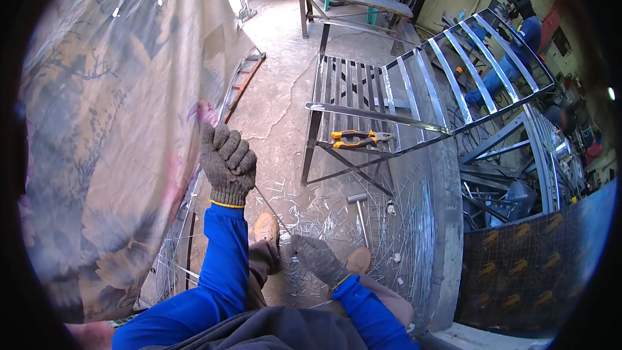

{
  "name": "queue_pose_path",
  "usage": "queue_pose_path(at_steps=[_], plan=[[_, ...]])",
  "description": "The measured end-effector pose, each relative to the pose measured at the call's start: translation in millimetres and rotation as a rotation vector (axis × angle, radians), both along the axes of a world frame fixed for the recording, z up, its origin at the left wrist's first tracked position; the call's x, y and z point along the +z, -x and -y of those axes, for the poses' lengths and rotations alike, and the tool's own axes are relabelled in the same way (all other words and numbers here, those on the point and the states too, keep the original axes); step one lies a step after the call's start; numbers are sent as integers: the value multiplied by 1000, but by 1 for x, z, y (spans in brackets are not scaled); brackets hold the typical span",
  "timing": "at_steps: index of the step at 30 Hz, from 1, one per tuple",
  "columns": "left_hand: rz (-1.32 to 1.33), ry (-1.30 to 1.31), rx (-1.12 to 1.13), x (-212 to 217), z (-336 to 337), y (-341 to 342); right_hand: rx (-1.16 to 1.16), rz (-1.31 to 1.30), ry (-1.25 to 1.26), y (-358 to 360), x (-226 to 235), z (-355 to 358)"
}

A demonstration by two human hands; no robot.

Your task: Cutting metal wire or thin rods using pliers or wire cutters in a fabrication environment.

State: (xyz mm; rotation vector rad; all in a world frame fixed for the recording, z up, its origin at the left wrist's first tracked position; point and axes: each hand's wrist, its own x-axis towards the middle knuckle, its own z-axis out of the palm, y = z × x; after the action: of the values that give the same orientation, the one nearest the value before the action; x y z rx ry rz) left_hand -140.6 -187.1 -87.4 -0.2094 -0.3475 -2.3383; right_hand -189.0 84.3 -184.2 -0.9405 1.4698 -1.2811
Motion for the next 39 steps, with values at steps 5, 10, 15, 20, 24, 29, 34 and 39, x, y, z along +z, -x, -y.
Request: queue_pose_path(at_steps=[5,10,15,20,24,29,34,39], plan=[[-89,53,-210,17,-10,-1,54,352,-254,-2,-2,-1],[-127,35,-319,21,-18,3,134,294,-75,-3,-17,-3],[-121,126,-341,21,-14,-1,65,364,-284,-11,-11,3],[37,27,-353,40,-29,1,199,432,-275,-8,-7,-2],[119,-3,-388,47,-34,2,214,386,-235,-6,-20,-9],[391,86,-158,55,-37,-5,76,341,-277,-13,-6,1],[500,122,16,57,-46,5,-7,209,-10,-7,-38,-4],[181,95,30,45,-42,6,-20,236,-199,15,2,2]])
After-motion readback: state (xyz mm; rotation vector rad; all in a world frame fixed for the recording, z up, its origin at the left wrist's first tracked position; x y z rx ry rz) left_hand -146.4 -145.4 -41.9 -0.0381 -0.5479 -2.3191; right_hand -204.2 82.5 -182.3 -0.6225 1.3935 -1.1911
